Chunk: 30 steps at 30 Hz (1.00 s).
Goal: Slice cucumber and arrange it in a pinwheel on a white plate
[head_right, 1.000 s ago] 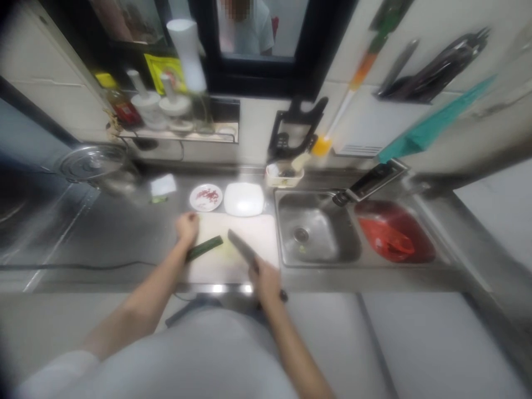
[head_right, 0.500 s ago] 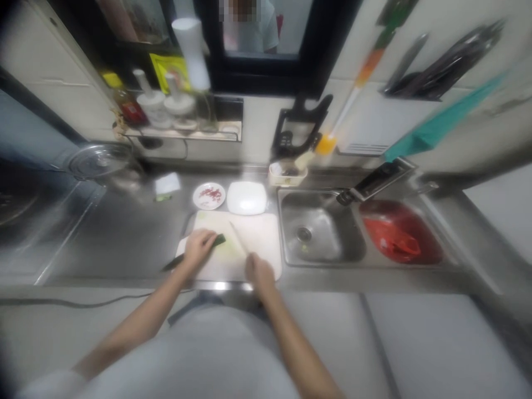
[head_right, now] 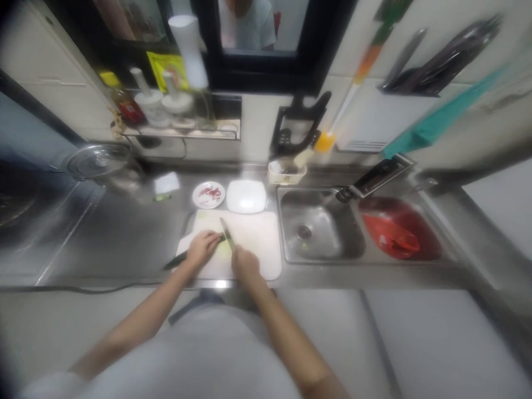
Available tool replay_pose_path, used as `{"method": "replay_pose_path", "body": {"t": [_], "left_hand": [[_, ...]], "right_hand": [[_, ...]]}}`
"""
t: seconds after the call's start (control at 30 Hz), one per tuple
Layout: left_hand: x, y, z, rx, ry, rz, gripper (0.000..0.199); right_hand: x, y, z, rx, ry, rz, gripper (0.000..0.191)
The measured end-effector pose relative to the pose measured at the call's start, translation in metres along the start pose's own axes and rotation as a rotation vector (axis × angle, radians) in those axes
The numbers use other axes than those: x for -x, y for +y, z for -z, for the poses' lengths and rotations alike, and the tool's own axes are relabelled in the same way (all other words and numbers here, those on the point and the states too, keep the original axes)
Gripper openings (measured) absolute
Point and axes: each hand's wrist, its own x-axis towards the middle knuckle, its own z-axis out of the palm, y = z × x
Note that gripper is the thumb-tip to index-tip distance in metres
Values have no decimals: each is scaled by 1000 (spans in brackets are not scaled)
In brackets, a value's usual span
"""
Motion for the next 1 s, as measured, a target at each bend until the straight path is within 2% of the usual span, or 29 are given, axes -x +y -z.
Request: {"method": "replay_pose_path", "body": {"t": [0.4,0.63,1.0], "left_hand": [[4,4,-3,-59,68,-77,27],[3,3,-2,-70,67,-109,27],[2,1,-4,-32,54,-106,27]], "right_hand": [[0,-6,4,10,-41,14,33],[1,-8,6,27,-76,31,34],[14,4,10,22,-159,47,32]]}}
